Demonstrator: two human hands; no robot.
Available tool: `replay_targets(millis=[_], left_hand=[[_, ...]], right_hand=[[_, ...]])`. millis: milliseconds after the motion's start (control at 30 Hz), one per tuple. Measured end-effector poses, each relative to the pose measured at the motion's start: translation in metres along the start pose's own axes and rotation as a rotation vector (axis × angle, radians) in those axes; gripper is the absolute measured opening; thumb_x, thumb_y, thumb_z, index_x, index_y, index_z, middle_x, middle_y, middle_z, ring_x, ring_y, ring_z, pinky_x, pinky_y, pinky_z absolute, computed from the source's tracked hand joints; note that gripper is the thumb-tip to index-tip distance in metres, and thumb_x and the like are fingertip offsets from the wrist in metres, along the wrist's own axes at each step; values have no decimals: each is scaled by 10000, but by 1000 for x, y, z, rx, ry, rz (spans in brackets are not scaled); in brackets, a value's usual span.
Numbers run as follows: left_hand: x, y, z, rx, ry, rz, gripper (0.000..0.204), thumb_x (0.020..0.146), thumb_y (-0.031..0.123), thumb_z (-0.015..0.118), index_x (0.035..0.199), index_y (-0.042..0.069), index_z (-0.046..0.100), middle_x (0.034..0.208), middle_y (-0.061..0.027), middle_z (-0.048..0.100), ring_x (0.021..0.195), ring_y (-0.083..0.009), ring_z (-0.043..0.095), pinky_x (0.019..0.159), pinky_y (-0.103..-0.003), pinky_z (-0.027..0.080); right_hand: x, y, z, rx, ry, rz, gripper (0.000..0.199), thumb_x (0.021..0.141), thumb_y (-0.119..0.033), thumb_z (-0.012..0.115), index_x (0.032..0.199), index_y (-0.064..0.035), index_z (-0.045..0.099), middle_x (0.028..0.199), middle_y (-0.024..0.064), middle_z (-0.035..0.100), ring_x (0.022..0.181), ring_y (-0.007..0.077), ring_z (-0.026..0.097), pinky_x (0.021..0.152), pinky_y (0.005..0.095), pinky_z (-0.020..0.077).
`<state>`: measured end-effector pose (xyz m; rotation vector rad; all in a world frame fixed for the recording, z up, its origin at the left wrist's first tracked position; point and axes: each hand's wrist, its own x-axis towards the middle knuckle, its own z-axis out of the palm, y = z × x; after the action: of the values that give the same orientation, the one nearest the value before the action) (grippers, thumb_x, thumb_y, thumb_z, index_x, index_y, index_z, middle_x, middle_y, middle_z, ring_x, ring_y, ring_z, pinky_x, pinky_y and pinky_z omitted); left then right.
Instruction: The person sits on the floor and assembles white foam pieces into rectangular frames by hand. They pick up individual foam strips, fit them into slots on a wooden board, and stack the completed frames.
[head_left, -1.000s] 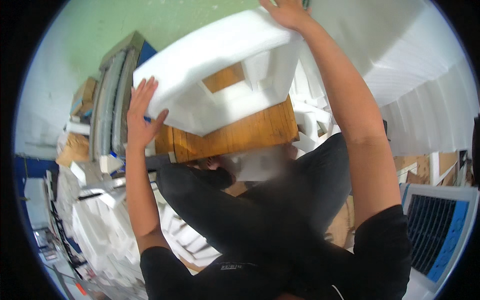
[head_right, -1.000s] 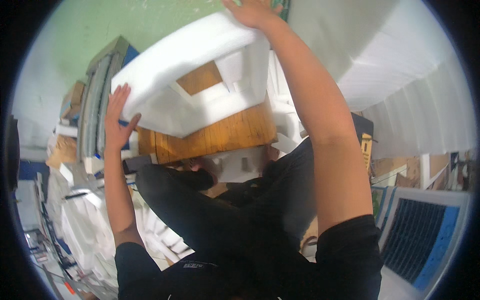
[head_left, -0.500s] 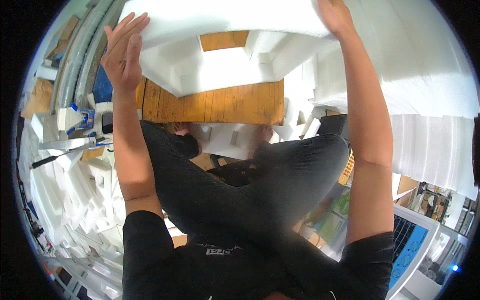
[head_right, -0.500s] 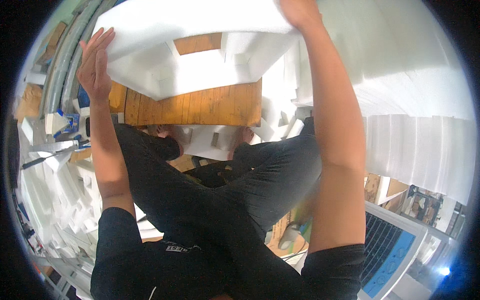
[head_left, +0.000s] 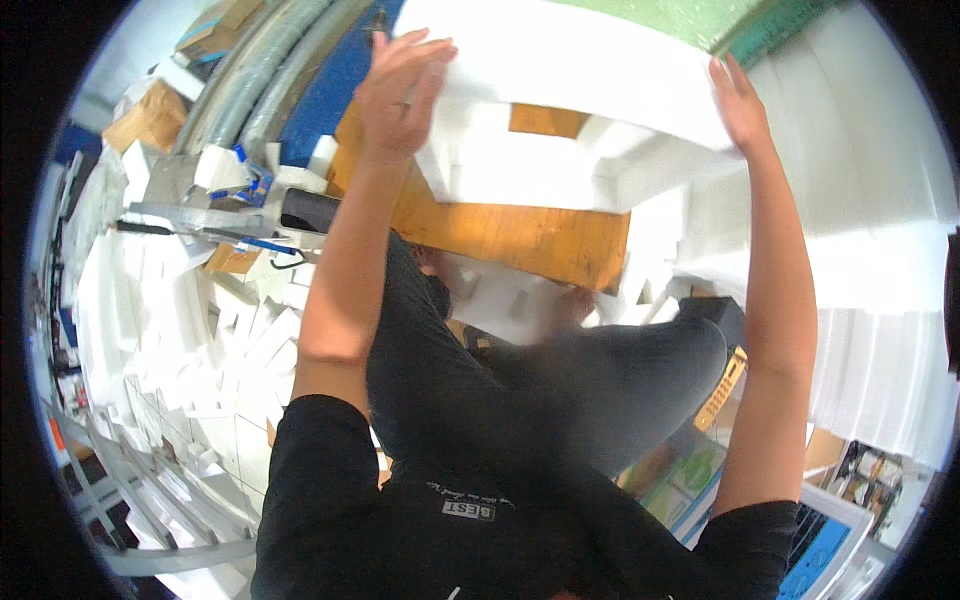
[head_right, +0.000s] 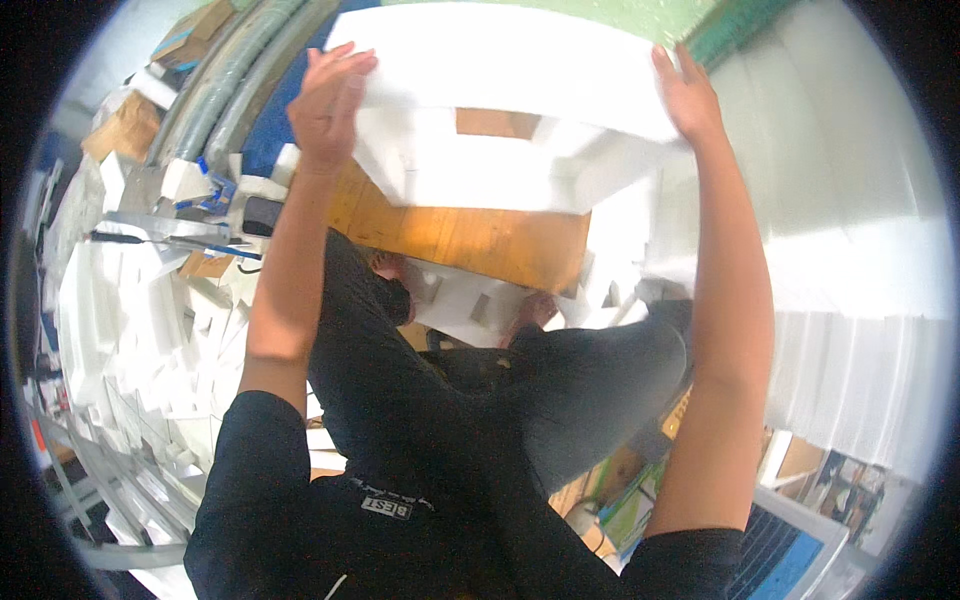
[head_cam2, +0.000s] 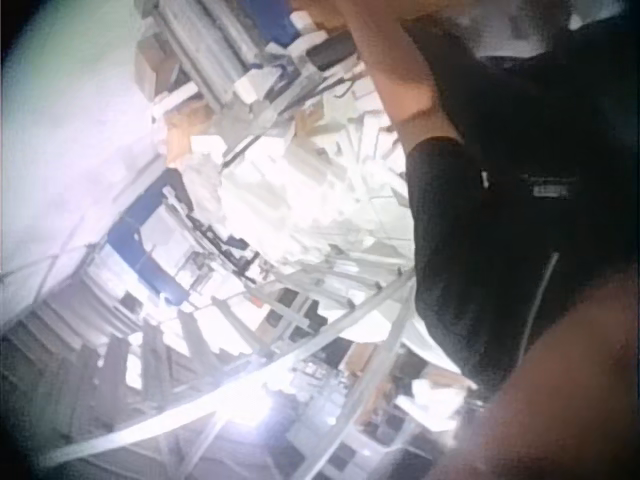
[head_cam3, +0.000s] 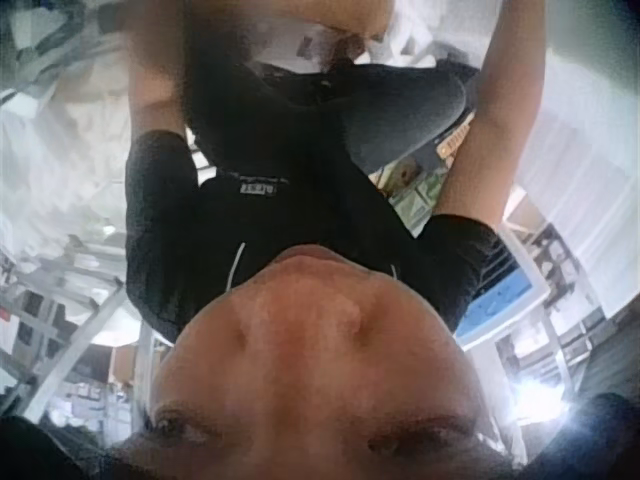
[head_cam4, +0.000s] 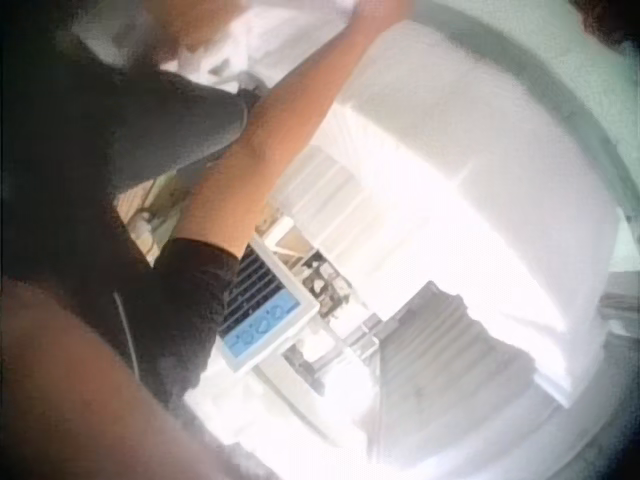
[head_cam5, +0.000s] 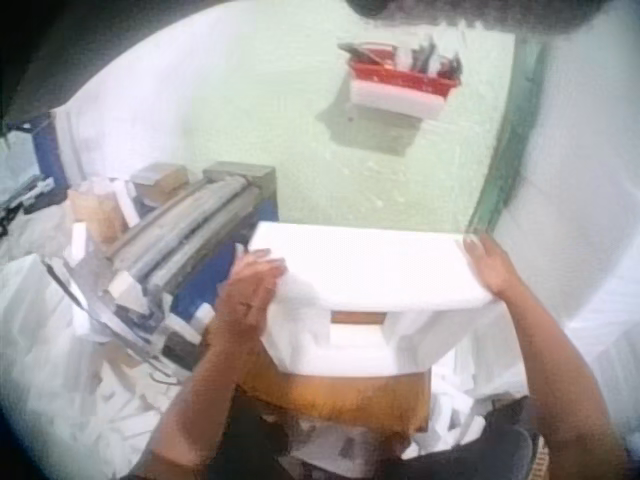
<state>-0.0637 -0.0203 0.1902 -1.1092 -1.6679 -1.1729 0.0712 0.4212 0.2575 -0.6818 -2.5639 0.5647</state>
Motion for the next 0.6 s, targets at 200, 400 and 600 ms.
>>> replay_targets(millis=[200, 400, 600], left_hand=[[-3, 14, 0, -9, 65, -54, 205, 983, 138, 629, 1015, 75, 822, 1118, -46, 785, 1226, -286, 661, 1226, -575, 262], [1, 16, 1, -16, 103, -81, 154, 951, 117, 666, 963, 122, 820, 1084, -2, 785, 1200, -263, 666, 1208, -607, 285], [1, 16, 5, 4, 108, -107, 125, 908, 119, 702, 926, 179, 811, 1065, 45, 784, 1195, -235, 663, 1195, -685, 264]], right_hand=[[0, -4, -5, 104, -57, -3, 930, 959, -701, 518, 1602, -46, 369, 1613, 262, 395, 1523, 375, 351, 1242, 408, 277], [-1, -12, -9, 75, -52, -5, 907, 959, -669, 547, 1597, -46, 378, 1586, 264, 437, 1490, 375, 410, 1224, 398, 307], [-3, -12, -8, 71, -57, 33, 885, 967, -654, 543, 1590, -43, 390, 1553, 284, 468, 1461, 394, 445, 1205, 404, 339]])
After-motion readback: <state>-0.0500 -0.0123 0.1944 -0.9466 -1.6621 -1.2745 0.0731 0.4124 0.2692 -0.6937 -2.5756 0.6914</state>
